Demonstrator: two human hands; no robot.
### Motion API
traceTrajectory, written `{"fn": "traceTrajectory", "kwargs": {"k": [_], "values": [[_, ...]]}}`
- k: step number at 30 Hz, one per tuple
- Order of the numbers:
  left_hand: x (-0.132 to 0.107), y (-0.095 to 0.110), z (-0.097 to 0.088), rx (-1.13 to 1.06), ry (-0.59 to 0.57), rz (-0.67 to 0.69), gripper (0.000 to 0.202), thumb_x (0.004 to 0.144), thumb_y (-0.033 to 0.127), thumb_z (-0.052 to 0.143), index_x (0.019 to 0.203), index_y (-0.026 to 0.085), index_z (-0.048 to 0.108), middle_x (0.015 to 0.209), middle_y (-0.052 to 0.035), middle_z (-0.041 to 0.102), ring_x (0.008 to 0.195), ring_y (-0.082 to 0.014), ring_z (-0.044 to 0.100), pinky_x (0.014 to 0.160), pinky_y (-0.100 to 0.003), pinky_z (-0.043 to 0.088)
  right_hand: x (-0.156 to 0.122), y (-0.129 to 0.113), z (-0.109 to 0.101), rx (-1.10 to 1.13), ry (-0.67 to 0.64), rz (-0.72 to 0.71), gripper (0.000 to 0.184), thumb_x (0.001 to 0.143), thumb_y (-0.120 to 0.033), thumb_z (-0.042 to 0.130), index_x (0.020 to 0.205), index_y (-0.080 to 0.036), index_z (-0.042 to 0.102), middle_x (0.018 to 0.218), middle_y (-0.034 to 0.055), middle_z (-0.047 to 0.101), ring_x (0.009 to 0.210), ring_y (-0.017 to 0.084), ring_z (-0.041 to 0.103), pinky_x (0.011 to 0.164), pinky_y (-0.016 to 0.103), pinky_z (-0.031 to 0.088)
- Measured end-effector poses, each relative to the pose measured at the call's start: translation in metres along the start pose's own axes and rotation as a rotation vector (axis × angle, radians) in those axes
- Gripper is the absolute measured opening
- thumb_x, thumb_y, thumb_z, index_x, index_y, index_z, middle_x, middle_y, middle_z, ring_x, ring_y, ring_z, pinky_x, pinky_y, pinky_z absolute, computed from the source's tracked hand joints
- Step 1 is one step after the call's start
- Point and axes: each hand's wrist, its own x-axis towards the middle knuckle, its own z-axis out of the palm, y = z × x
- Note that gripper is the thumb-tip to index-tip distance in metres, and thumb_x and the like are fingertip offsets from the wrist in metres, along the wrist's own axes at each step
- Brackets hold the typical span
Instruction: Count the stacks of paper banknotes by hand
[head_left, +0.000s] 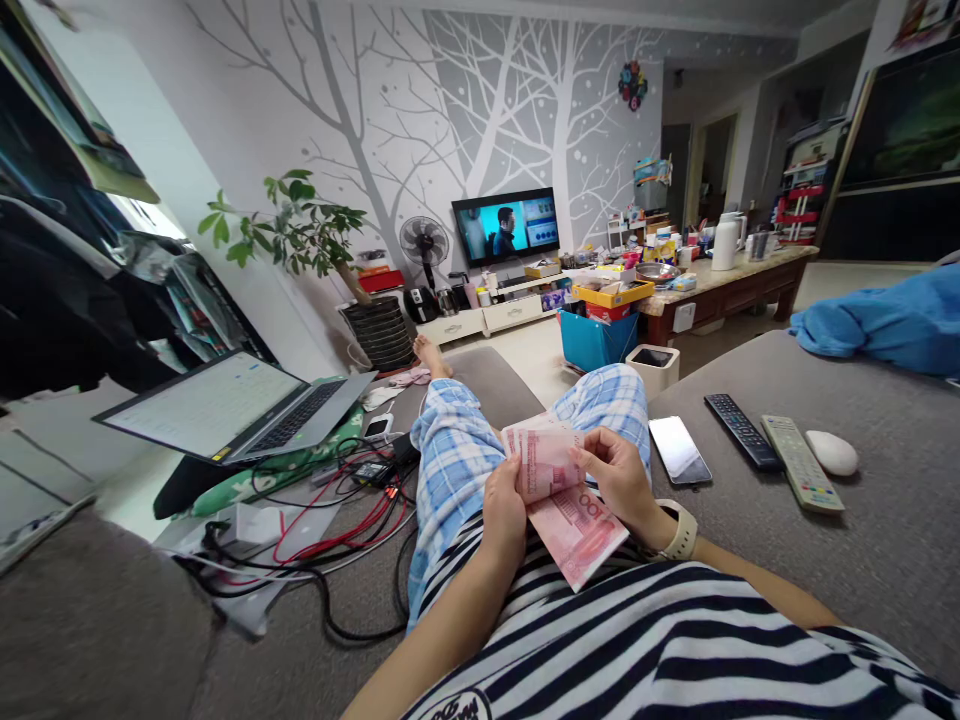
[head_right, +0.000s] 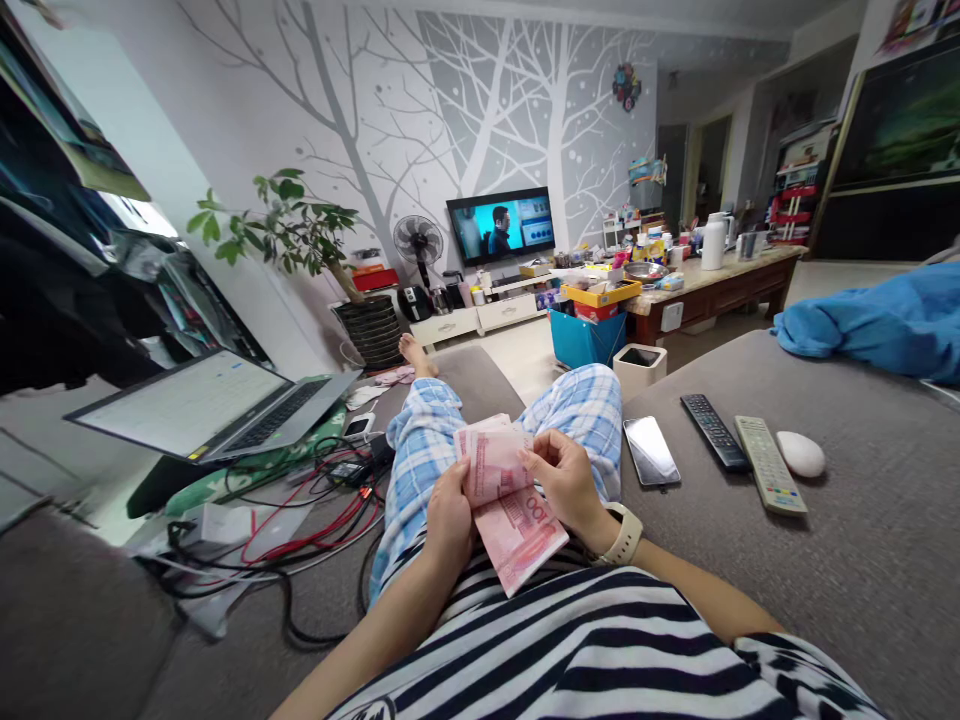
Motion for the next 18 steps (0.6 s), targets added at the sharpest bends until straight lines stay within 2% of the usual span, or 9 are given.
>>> {"fn": "traceTrajectory", "kwargs": {"k": [5,13,18], "values": [[0.0014,-0.0004,-0.0014,0.017,-0.087,0.046,0.024,0.071,0.037,0.062,0.063,0.015,0.068,0.068,-0.0008,0.066,0.064,-0.0144,0.055,0.065,-0.026,0.047,-0.002,0.0003,-0.0009,-0.002,-0.013,-0.018,0.026,0.08,-0.036,0.069,0.067,-0.02,0.054,0.06,-0.0043,0.048,0.057,0.012,0.041,0.054,0.025,0.035],[-0.0047,0.0034,-0.0021,0.172,-0.109,0.128,0.029,0.075,0.036,0.054,0.054,0.017,0.062,0.06,-0.0003,0.061,0.061,-0.0151,0.051,0.063,-0.028,0.045,0.0029,0.0041,0.0017,0.005,0.012,0.013,0.026,0.08,-0.039,0.07,0.07,-0.019,0.057,0.062,-0.0033,0.052,0.058,0.013,0.044,0.054,0.026,0.037],[-0.0061,0.0071,-0.0006,0.205,-0.098,0.101,0.031,0.078,0.036,0.051,0.055,0.017,0.062,0.062,-0.0019,0.061,0.061,-0.0163,0.051,0.061,-0.029,0.045,0.0001,0.0037,-0.0005,-0.012,0.035,-0.045,0.024,0.08,-0.035,0.07,0.068,-0.019,0.057,0.061,-0.0035,0.051,0.057,0.012,0.044,0.054,0.025,0.037]]}}
